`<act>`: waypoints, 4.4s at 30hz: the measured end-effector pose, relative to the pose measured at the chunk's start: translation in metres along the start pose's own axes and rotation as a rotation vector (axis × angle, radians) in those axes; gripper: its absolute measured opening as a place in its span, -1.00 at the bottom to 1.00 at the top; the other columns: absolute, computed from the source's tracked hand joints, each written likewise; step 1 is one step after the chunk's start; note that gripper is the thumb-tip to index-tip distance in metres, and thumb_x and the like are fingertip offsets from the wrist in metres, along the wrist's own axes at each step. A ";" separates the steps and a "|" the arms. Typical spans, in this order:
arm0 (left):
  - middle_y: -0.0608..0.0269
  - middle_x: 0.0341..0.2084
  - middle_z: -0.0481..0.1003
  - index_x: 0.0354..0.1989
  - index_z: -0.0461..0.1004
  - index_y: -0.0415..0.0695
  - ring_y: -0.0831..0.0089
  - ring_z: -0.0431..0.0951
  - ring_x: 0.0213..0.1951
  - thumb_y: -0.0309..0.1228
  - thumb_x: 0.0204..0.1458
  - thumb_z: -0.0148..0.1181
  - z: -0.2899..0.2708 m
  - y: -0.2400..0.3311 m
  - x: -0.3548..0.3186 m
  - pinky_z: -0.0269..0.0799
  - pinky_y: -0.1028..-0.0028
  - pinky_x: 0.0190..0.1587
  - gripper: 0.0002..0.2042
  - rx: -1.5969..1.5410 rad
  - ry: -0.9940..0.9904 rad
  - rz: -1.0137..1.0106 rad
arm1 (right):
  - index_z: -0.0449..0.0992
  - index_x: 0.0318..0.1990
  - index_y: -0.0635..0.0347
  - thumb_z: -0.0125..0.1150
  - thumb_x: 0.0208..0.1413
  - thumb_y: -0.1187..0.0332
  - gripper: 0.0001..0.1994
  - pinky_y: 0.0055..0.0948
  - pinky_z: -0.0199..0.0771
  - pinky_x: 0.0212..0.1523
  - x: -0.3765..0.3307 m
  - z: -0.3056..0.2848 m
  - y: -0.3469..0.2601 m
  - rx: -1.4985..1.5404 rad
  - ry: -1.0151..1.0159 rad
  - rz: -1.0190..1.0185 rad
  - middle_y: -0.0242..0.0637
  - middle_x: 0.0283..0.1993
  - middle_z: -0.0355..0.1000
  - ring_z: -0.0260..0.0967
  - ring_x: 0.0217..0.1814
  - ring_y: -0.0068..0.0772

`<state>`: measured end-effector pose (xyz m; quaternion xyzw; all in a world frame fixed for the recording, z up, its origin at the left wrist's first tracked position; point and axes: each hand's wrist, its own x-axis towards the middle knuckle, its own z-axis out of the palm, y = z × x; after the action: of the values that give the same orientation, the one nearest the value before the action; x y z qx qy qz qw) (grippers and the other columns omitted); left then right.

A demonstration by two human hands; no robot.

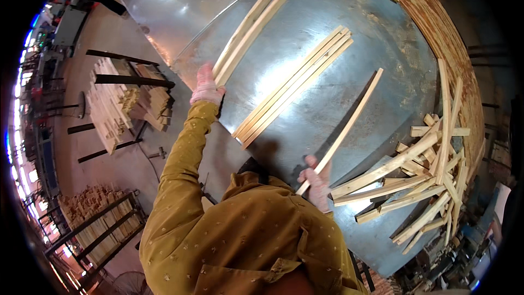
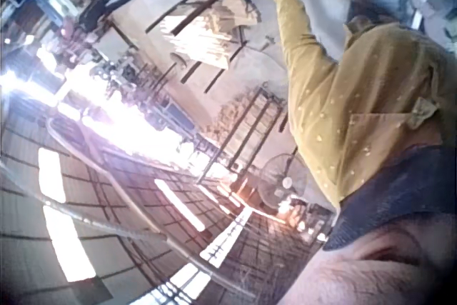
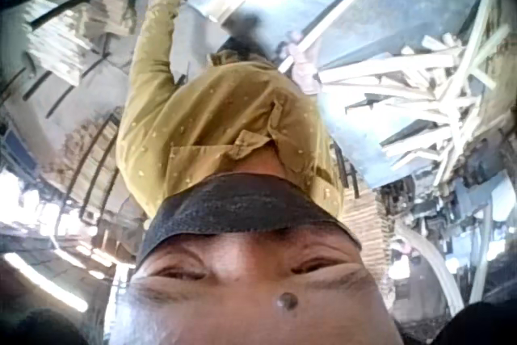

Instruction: The person repeatedly picks up thin wooden strips from a metal table, aligns them, and stacks them into neat piles. They handle the strips one at a time or in small groups, moving them between piles and occasionally adjusting their orientation.

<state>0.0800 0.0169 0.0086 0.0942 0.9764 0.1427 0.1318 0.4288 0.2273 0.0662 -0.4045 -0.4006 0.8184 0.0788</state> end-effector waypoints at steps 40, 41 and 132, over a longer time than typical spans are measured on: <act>-0.23 0.22 0.31 0.36 0.11 -0.27 0.04 0.34 0.26 0.12 0.08 0.19 0.017 0.404 0.100 0.22 0.21 0.31 -0.16 -0.418 0.035 0.434 | -0.22 0.50 0.15 0.16 0.05 0.53 -0.11 -0.39 0.54 -0.15 0.054 -0.127 -0.013 -0.506 0.309 -0.607 -0.26 0.10 0.23 0.35 -0.14 -0.39; -0.26 0.28 0.25 0.41 0.04 -0.28 0.00 0.27 0.33 0.13 0.05 0.23 0.013 0.390 0.057 0.16 0.18 0.36 -0.08 -0.285 0.000 0.434 | -0.27 0.50 0.24 0.16 0.07 0.52 -0.10 -0.42 0.53 -0.13 0.061 -0.125 -0.033 -0.333 0.217 -0.519 -0.18 0.15 0.23 0.35 -0.11 -0.38; 0.08 0.09 0.44 0.35 0.16 -0.19 0.28 0.51 -0.02 -0.15 0.32 -0.02 0.098 0.255 -0.169 0.45 0.33 0.05 -0.47 -1.202 -0.866 0.102 | 0.23 0.26 0.45 0.17 0.04 0.32 -0.37 -0.07 0.53 0.06 0.107 -0.169 -0.113 0.795 -0.381 -0.111 0.11 0.16 0.35 0.42 0.07 0.05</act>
<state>0.3054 0.2447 0.0343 0.0989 0.5848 0.6087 0.5270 0.4591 0.4513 0.0240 -0.1626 -0.0835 0.9632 0.1969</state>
